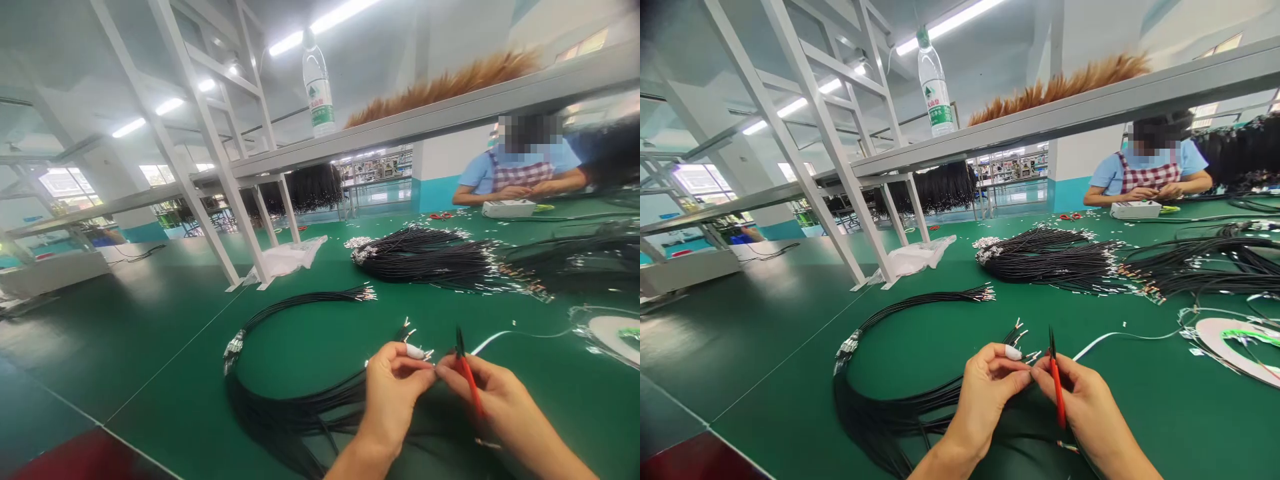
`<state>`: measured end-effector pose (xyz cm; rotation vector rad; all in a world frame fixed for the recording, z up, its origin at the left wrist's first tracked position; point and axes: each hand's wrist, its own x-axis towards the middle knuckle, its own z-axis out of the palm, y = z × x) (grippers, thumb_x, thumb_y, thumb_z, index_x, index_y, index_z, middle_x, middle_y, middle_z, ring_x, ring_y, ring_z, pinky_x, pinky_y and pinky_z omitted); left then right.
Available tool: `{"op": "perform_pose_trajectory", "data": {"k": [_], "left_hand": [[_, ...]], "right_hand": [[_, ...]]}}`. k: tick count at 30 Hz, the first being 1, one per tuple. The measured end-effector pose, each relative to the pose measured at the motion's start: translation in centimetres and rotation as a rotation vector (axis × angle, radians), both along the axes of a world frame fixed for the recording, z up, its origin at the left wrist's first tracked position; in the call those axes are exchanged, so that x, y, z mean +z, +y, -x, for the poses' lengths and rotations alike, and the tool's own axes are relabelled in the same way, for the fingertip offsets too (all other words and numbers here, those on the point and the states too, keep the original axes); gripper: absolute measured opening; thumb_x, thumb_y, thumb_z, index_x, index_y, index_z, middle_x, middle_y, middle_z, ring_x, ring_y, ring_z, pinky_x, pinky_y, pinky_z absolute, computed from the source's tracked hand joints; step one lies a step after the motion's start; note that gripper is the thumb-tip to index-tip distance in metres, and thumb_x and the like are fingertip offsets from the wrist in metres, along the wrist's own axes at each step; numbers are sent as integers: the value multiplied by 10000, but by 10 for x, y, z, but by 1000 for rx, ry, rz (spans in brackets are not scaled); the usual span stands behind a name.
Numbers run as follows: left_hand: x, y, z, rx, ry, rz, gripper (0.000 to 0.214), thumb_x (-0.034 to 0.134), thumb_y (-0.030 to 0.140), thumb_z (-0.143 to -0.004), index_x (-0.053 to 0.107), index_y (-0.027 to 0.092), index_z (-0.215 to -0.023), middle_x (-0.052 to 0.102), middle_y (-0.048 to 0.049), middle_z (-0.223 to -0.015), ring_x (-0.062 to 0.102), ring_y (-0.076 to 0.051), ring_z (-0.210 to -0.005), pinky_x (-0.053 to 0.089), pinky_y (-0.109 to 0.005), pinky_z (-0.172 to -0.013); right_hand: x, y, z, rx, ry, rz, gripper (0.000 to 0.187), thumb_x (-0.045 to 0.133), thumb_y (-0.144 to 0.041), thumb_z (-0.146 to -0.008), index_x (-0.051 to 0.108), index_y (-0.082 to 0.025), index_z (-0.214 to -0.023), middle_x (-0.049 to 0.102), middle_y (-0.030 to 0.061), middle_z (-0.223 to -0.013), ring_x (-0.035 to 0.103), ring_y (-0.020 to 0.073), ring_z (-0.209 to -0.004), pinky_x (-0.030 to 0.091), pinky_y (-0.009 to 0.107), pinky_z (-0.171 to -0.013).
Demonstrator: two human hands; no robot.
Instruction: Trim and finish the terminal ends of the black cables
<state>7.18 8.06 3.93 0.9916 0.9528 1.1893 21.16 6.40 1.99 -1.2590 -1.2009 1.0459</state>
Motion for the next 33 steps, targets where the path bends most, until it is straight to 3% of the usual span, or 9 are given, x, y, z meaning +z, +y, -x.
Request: {"op": "perform_pose_trajectory", "data": {"k": [6,13,19,26,33], "left_hand": [[1,1,-1,31,-17,-20,241,783,89,-584,649,143,-776,710,-21,-682,625,-132,-666,468,-233,-689],[1,4,4,5,-118,63,268,766,114,-589,638,134,-824,692,-9,-694,618,-113,-705,463,-225,-755],[5,2,1,21,1,12,231,762,69,-582,639,141,-765,685,7,-636,576,-95,-599,424,-195,-617],[0,2,1,19,98,-29,170,720,81,-634,642,152,-768,693,1,-650,610,-122,-624,449,-219,-646],[-1,0,1,43,371,-233,131,616,63,-741,649,176,-799,677,-9,-717,614,-149,-674,453,-248,-654]], "right_hand": [[-6,6,0,30,89,77,354,709,-529,-695,608,-196,-634,439,-69,-496,310,100,-455,229,245,-431],[-1,3,6,39,146,89,381,757,-528,-652,586,-189,-625,417,-80,-497,303,94,-466,212,241,-447],[0,4,3,57,119,76,425,726,-591,-677,607,-183,-673,426,-74,-520,330,100,-470,252,241,-445],[6,3,4,65,59,66,401,693,-574,-709,586,-190,-669,452,-64,-553,344,111,-502,277,252,-472],[9,3,-1,58,-64,73,393,673,-558,-722,547,-196,-635,419,-71,-546,327,122,-528,262,251,-491]]}}
